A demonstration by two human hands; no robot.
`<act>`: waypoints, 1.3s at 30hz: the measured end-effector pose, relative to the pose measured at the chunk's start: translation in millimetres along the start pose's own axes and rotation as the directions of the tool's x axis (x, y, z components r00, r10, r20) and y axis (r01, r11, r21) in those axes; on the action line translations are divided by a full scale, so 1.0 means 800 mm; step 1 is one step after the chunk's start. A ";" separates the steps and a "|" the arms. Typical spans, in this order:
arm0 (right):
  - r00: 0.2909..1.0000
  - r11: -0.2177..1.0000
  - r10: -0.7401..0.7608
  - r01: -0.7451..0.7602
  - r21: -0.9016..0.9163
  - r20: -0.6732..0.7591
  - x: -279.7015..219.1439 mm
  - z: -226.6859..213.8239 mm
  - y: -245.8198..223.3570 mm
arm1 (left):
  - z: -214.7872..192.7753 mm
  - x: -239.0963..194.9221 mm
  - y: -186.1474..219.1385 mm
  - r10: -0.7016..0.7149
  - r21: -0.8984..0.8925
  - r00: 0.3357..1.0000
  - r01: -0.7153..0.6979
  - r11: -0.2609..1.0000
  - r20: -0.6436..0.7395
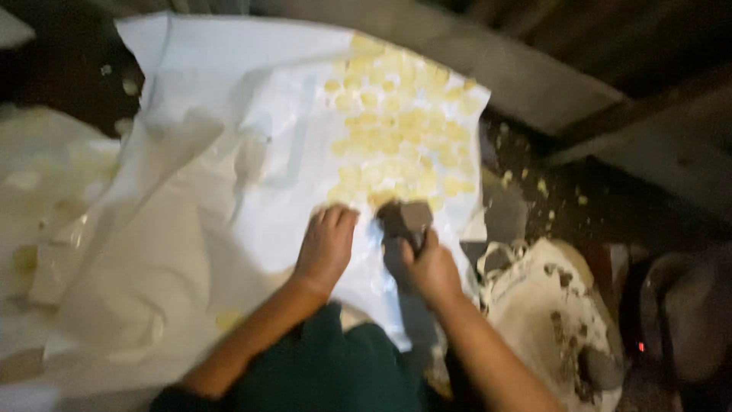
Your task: The person uses a stone to crush cassava pieces on a white sack and then flattens them with a hammer on a white sheet. They also stir a pot on a stove and transfer cassava pieces between the sack and the sheet.
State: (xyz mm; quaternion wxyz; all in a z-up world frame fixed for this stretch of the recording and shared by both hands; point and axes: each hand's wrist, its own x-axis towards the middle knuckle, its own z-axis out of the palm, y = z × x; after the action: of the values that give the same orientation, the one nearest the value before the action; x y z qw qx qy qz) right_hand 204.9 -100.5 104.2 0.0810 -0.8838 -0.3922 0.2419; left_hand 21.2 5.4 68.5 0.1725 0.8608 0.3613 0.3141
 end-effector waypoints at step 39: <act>0.992 0.987 -0.103 0.093 0.135 0.074 0.015 -0.041 -0.078 | 0.005 0.015 -0.036 -0.088 0.331 0.976 0.152 0.931 -0.201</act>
State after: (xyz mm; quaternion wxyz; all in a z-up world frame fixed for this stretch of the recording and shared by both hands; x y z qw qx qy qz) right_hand 187.1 -48.1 149.3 0.1348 -0.8458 -0.4214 0.2982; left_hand 15.5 33.3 55.7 0.0045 0.8216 0.4768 0.3125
